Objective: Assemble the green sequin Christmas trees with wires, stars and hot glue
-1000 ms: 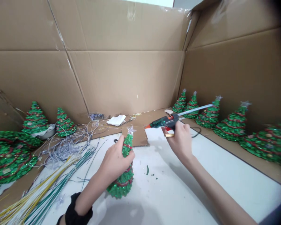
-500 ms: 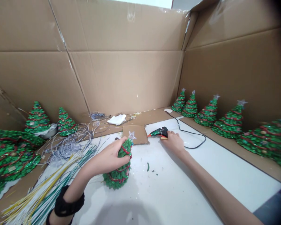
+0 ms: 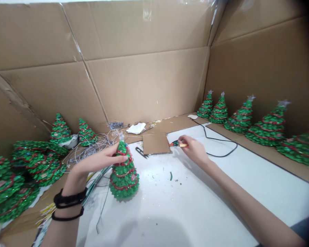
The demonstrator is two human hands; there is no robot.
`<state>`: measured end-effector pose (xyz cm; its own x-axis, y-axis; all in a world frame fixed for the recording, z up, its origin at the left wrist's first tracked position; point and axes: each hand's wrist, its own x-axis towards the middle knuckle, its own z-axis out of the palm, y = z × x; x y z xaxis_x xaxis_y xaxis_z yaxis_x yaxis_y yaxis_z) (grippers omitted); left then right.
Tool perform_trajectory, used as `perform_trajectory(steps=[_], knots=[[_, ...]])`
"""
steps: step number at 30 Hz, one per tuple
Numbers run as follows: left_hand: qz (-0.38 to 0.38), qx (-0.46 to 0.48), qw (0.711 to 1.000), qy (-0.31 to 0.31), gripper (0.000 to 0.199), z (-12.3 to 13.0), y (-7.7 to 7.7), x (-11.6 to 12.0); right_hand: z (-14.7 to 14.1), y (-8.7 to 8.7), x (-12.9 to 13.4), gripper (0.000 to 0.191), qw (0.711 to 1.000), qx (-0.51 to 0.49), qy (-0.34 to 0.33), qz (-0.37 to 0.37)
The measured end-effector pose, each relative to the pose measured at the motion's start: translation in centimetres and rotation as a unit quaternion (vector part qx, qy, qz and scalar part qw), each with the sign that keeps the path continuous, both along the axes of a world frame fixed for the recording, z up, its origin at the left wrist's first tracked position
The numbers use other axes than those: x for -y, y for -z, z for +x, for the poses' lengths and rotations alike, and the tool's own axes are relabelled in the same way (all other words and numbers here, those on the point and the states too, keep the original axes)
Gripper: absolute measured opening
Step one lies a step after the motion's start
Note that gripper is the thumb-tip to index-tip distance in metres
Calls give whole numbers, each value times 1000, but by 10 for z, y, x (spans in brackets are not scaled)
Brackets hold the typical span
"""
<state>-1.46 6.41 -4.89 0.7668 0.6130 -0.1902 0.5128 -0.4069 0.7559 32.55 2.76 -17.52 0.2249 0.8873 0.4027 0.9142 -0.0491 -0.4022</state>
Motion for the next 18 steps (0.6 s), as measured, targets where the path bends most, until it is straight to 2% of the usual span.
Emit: perform_trajectory(steps=[2,4,6,8,10,12,15,18], knots=[[-3,1,999,-39,39,-15,-7,2,-23,-3,9,19,993,-48,-86,-64],[7,-7,997,-72,47,-27,-13,5,-47,-1,19,23,975,-66,-184,-104],[35,-25,993,-106,62,-35,-14,6,-64,3,28,40,950,-46,-280,-129],[69,-50,986,-145,80,-42,-12,5,-74,7,33,49,936,-21,-327,-127],[89,-75,978,-172,91,-48,-9,2,-79,10,30,41,941,-6,-327,-90],[94,-90,977,-170,95,-53,-6,-2,-81,11,19,33,948,29,-313,-43],[100,-106,980,-136,96,-53,-3,-7,-86,13,-9,37,953,132,-274,-9],[100,-123,982,-97,96,-48,-1,-9,-95,16,-35,33,947,215,-239,-21]])
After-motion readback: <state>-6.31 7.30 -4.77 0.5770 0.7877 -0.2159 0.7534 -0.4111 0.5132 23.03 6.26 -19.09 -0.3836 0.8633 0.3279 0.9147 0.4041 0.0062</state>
